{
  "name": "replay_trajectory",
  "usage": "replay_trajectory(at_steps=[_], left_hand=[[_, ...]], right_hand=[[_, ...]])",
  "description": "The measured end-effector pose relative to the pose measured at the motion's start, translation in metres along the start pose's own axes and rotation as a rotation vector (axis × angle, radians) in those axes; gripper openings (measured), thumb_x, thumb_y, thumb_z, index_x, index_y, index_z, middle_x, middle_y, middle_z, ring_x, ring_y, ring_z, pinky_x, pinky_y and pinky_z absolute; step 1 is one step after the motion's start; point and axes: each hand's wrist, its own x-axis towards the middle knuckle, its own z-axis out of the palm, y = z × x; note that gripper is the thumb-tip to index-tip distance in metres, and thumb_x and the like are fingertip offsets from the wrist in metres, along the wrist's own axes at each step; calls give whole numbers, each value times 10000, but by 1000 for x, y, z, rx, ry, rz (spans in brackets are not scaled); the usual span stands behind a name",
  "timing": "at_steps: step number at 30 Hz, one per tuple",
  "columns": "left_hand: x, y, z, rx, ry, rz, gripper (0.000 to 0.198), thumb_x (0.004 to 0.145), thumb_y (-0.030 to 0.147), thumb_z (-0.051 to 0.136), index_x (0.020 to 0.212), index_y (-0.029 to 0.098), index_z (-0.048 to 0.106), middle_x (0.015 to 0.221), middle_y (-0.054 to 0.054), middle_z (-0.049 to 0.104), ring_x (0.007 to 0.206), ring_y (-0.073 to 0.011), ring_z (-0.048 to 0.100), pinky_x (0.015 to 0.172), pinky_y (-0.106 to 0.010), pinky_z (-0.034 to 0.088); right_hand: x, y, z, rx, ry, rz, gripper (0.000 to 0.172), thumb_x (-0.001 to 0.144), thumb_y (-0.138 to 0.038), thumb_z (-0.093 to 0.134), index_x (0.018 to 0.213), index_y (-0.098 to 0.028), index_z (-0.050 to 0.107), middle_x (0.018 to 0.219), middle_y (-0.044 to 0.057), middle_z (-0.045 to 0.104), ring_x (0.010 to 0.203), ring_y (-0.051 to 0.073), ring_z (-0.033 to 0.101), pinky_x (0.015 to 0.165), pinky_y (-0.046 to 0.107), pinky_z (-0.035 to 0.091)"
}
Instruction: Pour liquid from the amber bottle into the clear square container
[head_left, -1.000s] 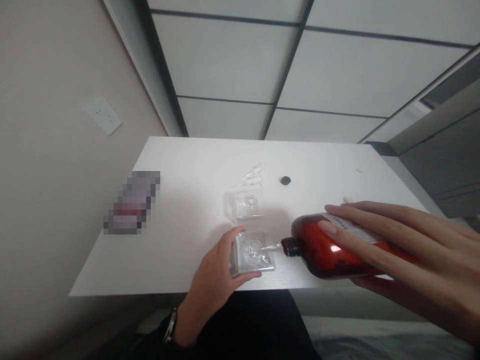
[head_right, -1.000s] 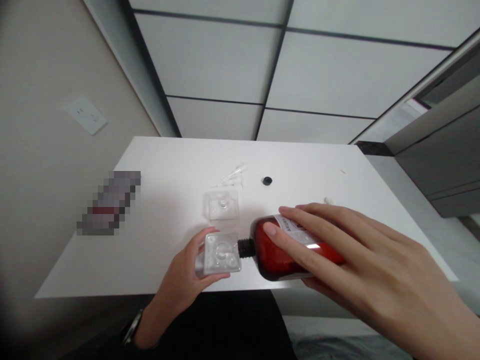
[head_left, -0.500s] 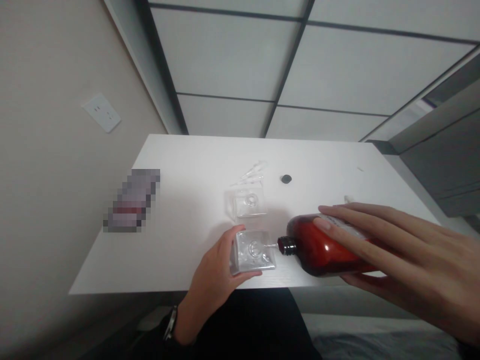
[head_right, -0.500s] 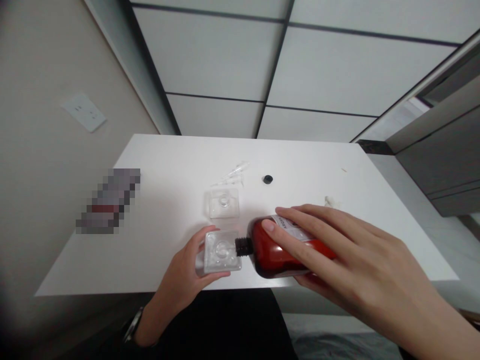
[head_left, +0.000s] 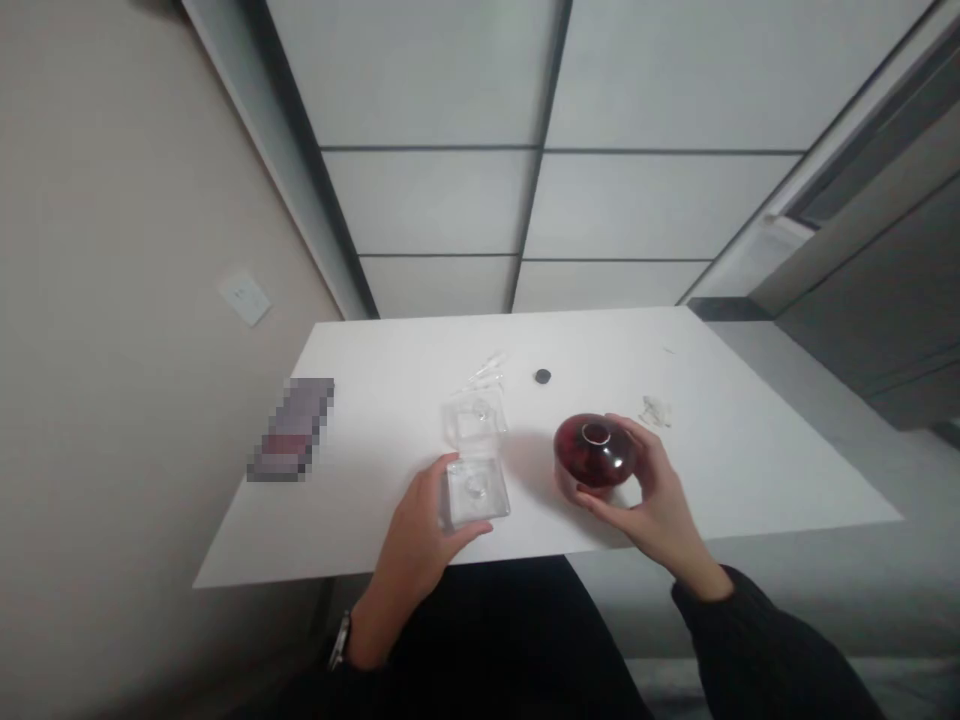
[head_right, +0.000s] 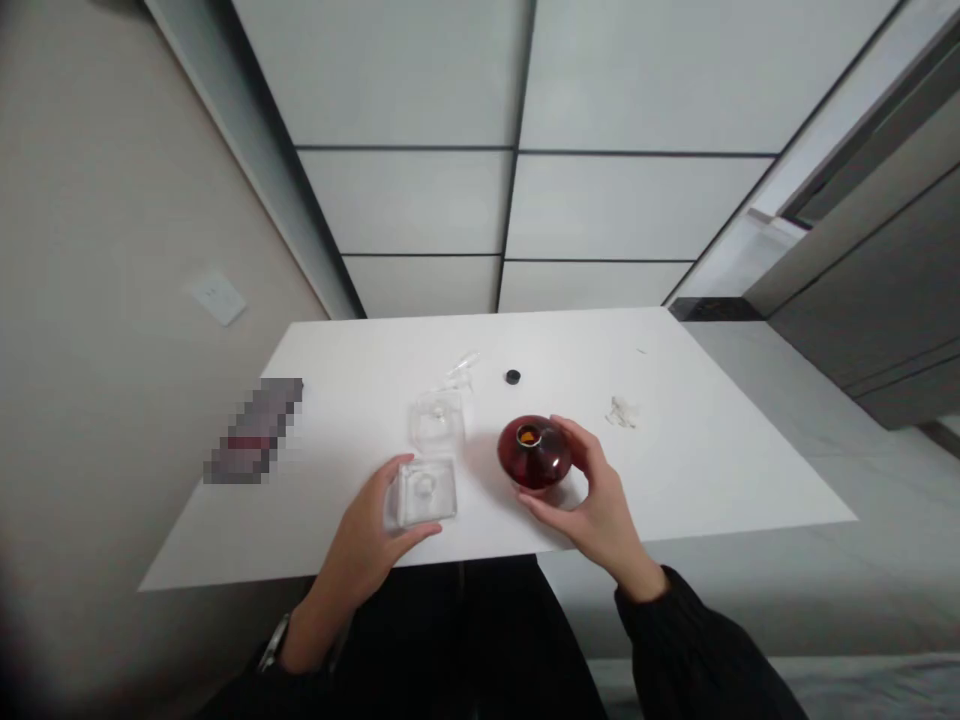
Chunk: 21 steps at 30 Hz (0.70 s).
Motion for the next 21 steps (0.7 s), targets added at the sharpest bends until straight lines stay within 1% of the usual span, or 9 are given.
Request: replay_trajectory(at_steps=[2,3,6,9,12,14,17,19,21], left_hand=[[-1,-4,-7,7,12,2,712,801,258,840,1424,267,495,1477,-97,589,1398,-319,571,1203,-534,455],[0,-7,-10,15,20,11,697,806,265,831,1419,260,499,1486,-101,578,1411,-316,559,1210,-526,448],[3,-18,-20,45,42,30,719,817,286,815,1450,237,478,1480,-120,588,1410,-321,563,1217,-528,438],[11,-29,-27,69,67,39,750,809,294,830,1462,207,473,1487,-150,589,1406,-331,568,1225,-529,427],[23,-39,-35,97,92,55,748,814,292,844,1465,201,486,1510,-154,573,1399,-324,574,1221,-518,433],[31,-42,-40,120,101,70,661,869,321,819,1447,197,523,1477,-141,594,1354,-317,600,1176,-534,475],[44,-44,-46,166,113,90,457,989,379,708,1387,183,595,1416,-125,622,1250,-297,645,1057,-543,558],[52,-43,-49,198,118,98,411,1013,391,677,1360,178,614,1380,-119,638,1192,-278,667,1001,-515,590],[62,-42,-51,223,121,110,407,1011,390,681,1352,176,616,1359,-116,648,1165,-268,677,981,-496,601]], right_hand=[[-10,13,10,113,52,80,825,807,-428,877,1496,-257,458,1495,172,582,1337,315,637,1020,462,621],[-14,19,14,167,98,125,834,804,-435,877,1500,-257,454,1509,175,567,1347,318,626,1037,477,610],[-19,31,25,289,155,183,887,762,-446,901,1499,-256,445,1531,175,545,1359,331,610,1088,517,573],[-19,38,31,336,193,186,891,754,-472,892,1492,-247,447,1522,172,550,1368,340,601,1136,542,530],[-18,42,33,345,223,168,886,764,-497,870,1492,-233,440,1507,179,563,1362,342,604,1144,541,519],[-17,44,34,344,228,160,878,767,-504,861,1485,-222,443,1487,182,581,1343,340,617,1150,539,509],[-17,48,37,335,224,158,860,764,-517,853,1461,-209,455,1444,180,614,1321,347,626,1173,563,473],[-17,50,39,332,218,157,849,765,-524,845,1451,-208,458,1432,177,621,1317,350,626,1172,573,466],[-16,51,40,332,209,155,841,768,-528,837,1449,-210,458,1419,173,631,1300,349,638,1153,570,481]])
